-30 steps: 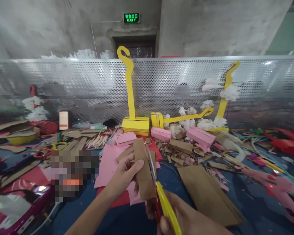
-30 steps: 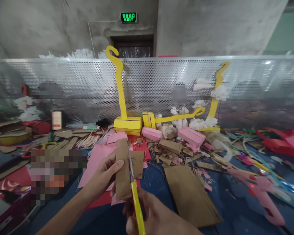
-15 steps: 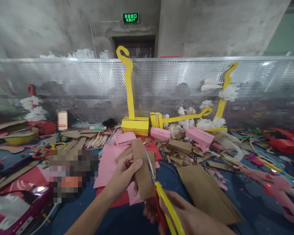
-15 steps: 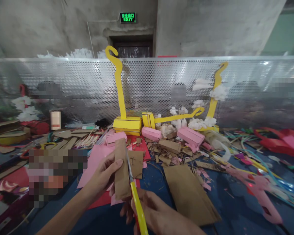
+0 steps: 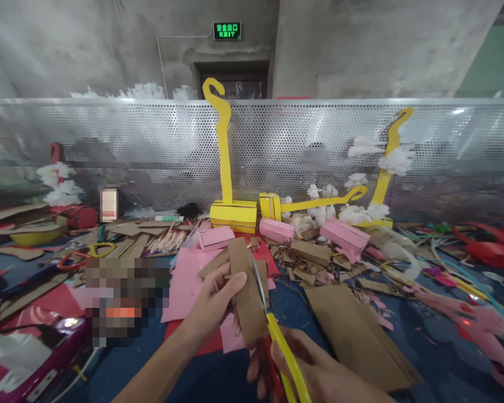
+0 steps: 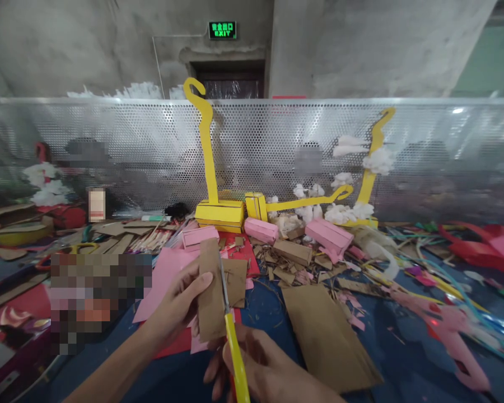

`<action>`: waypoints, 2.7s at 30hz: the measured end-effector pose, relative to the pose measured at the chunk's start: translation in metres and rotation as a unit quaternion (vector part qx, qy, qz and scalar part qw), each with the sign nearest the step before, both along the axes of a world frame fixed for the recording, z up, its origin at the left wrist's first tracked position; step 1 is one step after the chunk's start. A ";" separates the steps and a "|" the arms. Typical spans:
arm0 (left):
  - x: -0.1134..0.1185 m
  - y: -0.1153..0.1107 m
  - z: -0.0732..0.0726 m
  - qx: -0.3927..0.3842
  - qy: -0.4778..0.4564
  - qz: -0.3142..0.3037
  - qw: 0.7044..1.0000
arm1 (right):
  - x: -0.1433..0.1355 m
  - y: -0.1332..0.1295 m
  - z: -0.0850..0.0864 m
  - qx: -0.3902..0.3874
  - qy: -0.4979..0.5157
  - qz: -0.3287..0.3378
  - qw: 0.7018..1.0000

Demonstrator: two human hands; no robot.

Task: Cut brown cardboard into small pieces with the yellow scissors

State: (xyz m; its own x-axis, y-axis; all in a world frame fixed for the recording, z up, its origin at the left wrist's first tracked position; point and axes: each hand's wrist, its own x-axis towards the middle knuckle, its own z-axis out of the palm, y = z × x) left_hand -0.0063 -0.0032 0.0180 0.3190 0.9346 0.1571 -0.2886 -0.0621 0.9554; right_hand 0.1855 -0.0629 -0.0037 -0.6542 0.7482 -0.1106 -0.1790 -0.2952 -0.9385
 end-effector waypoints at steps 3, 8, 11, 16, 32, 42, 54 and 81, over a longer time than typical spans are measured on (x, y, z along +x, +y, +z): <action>0.002 -0.001 0.002 -0.023 -0.005 0.004 1.000 | -0.002 -0.002 -0.007 -0.034 0.015 -0.011 0.999; 0.003 0.000 0.002 -0.038 -0.003 0.025 0.999 | -0.004 -0.002 -0.011 -0.051 0.012 -0.019 0.998; 0.002 0.001 -0.001 -0.038 0.003 0.029 0.999 | -0.005 0.001 -0.013 -0.039 0.016 -0.014 0.999; 0.001 0.000 -0.004 -0.023 0.009 0.019 1.000 | -0.006 0.005 -0.018 -0.047 0.047 0.015 0.998; 0.002 -0.002 0.002 -0.024 0.028 0.002 0.999 | -0.007 -0.003 -0.005 0.014 -0.010 -0.025 1.000; 0.000 -0.003 -0.001 -0.043 0.032 -0.017 0.998 | -0.007 -0.004 -0.005 -0.022 0.030 -0.010 0.999; 0.001 -0.003 0.003 -0.038 -0.004 -0.034 0.999 | -0.008 -0.006 -0.005 0.004 -0.007 -0.019 1.000; 0.005 -0.010 -0.003 -0.021 0.091 -0.092 0.991 | -0.011 0.010 -0.013 -0.018 -0.002 -0.090 0.996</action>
State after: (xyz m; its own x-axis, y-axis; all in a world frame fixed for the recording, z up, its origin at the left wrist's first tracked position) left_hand -0.0012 -0.0135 0.0153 0.5034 0.8629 0.0442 -0.1149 0.0161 0.9932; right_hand 0.1748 -0.0525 -0.0162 -0.5095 0.8488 -0.1416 -0.2285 -0.2921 -0.9287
